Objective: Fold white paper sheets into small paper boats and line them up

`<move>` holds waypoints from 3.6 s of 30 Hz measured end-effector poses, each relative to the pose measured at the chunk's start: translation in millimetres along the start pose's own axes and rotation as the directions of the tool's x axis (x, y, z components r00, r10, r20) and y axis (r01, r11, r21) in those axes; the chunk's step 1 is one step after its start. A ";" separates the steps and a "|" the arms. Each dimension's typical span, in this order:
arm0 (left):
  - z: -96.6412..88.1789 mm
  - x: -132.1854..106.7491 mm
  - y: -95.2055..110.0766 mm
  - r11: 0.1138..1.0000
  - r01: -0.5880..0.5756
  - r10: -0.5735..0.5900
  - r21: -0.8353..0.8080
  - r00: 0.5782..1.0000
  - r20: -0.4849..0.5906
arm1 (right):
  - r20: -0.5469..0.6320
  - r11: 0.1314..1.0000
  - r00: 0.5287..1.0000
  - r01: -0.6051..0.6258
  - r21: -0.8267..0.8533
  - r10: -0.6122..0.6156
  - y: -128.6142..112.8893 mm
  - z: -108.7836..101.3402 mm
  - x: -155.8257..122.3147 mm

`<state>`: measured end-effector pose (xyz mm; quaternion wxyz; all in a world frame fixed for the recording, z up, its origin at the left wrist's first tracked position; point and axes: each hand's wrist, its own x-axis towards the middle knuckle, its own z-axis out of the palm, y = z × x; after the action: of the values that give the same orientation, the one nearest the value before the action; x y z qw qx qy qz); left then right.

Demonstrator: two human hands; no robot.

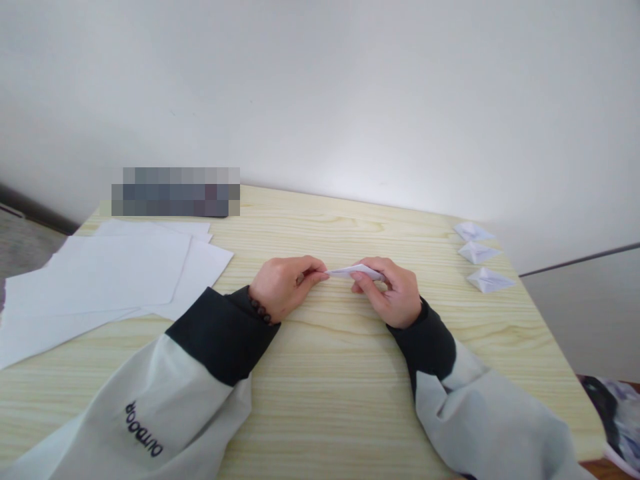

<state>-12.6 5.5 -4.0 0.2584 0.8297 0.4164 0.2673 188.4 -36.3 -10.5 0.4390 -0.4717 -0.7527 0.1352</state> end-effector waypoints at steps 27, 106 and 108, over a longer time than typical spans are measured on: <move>-1.7 1.4 1.1 0.997 -0.061 0.062 -0.036 0.998 0.025 | 0.037 1.000 0.999 -0.019 -0.024 0.020 0.1 0.2 1.1; 5.6 -1.1 -6.4 0.947 -0.262 0.289 0.184 0.948 -0.136 | 0.126 0.814 0.926 -0.373 0.446 0.355 9.4 3.7 -1.4; 6.8 -1.0 -7.3 0.928 -0.317 0.344 0.196 0.931 -0.122 | 0.123 0.833 0.938 -0.345 0.433 0.324 7.7 3.4 -2.3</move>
<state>-12.7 7.1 -13.9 0.1037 0.8840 0.3107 0.3335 190.6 -33.5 -18.5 0.4882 -0.4788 -0.6168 0.3899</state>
